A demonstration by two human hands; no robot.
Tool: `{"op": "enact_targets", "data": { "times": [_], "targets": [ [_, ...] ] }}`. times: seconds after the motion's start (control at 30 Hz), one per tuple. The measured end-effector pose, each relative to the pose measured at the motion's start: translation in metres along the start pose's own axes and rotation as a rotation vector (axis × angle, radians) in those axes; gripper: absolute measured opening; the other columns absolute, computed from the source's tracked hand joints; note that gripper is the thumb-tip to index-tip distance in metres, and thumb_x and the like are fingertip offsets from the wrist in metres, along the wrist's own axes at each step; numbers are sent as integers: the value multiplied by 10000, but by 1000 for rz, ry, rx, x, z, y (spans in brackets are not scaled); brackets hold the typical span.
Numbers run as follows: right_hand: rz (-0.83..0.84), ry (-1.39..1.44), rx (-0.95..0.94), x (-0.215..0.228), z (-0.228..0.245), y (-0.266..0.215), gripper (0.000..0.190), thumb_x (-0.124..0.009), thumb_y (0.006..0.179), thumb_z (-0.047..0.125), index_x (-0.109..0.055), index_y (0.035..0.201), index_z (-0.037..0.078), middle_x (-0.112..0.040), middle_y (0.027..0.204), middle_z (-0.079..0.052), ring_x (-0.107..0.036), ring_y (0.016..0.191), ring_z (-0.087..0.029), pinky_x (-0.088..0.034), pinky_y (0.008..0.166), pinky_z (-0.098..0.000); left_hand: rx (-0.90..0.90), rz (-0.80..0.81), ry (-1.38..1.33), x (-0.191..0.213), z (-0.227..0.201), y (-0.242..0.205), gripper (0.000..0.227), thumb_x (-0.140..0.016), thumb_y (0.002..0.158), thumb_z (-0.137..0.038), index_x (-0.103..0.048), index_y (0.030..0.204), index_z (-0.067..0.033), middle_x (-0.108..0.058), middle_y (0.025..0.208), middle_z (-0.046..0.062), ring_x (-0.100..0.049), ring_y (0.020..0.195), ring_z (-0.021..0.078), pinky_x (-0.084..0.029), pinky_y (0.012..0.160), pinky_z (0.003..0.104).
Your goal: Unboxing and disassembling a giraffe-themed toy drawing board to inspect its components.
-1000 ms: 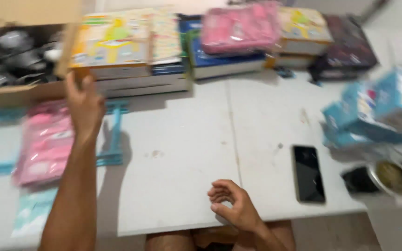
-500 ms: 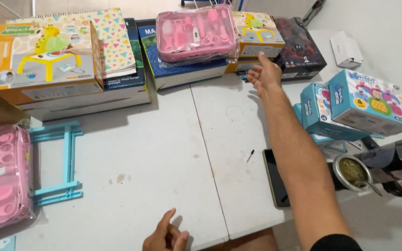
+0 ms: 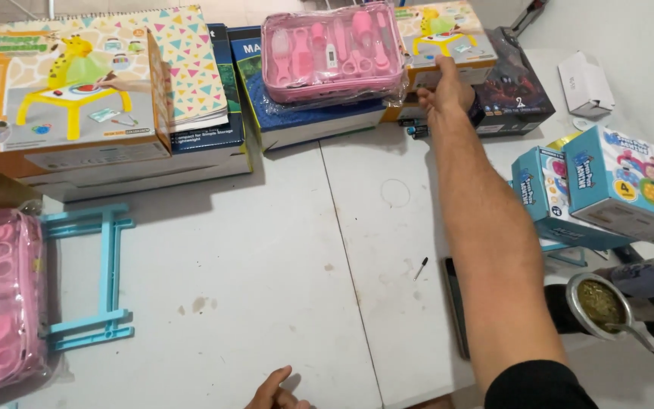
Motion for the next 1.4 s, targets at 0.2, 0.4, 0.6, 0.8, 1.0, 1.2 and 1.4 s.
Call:
{"op": "enact_targets", "data": {
  "times": [0.2, 0.4, 0.6, 0.8, 1.0, 1.2, 1.4],
  "targets": [
    [-224, 166, 392, 28, 37, -5, 552, -790, 688, 350, -440, 1053, 128, -747, 1024, -94, -723, 681, -132, -559, 452, -219, 80, -251, 179, -5, -121, -4, 481, -817, 745, -257, -783, 1223, -221, -684, 584, -23, -602, 511, 90, -536, 537, 217],
    [205, 721, 236, 73, 1, -57, 283, -805, 738, 379, -741, 889, 148, -740, 762, -6, -657, 602, -112, -460, 440, -220, -235, -163, 189, 3, -150, 1, 415, -758, 791, -230, -747, 1196, -141, -622, 633, -55, -532, 510, 84, -510, 564, 234],
    [487, 699, 37, 165, -184, -260, 293, -707, 829, 318, -682, 1056, 135, -729, 896, -68, -713, 715, -253, -592, 610, -338, -365, -134, -219, 7, -150, 6, 399, -687, 889, -137, -647, 1236, 55, -700, 938, 181, -624, 860, 241, -576, 778, 433],
    [766, 471, 15, 231, -269, -376, 487, -705, 806, 116, -606, 1283, 112, -742, 1008, -150, -744, 829, -310, -649, 648, -425, -360, 36, -418, -7, -192, -64, 977, -768, 867, -395, -206, 1595, -66, -558, 1316, 182, -568, 1102, 224, -551, 898, 399],
    [789, 469, 202, 263, -244, -358, 539, -632, 850, 282, -512, 1337, 84, -687, 1164, -171, -698, 1059, -278, -594, 941, -461, -309, -34, -487, 4, -175, -97, 883, -772, 808, -213, -325, 1550, -46, -621, 1288, 167, -642, 1052, 214, -598, 840, 368],
    [946, 237, 355, 270, -230, -354, 832, -837, 659, 223, -488, 1377, -10, -683, 1150, -241, -710, 1012, -304, -610, 854, -435, -371, -12, -517, 39, -148, -90, 872, -845, 699, -186, -450, 1457, -12, -659, 1243, 192, -691, 1060, 291, -611, 835, 413],
    [944, 43, 479, 269, -222, -365, 843, -881, 649, 223, -508, 1380, 30, -696, 1154, -188, -695, 994, -248, -609, 803, -398, -396, -141, -400, 54, -169, -99, 799, -825, 728, -283, -529, 1417, -8, -627, 1193, 166, -612, 1118, 260, -545, 936, 449]
  ]
}}
Point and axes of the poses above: each hand's wrist, its own y-axis towards the middle knuckle, its own x-axis out of the back of the hand, z = x × y, the point moved 3 cm from there along y, towards the middle knuckle
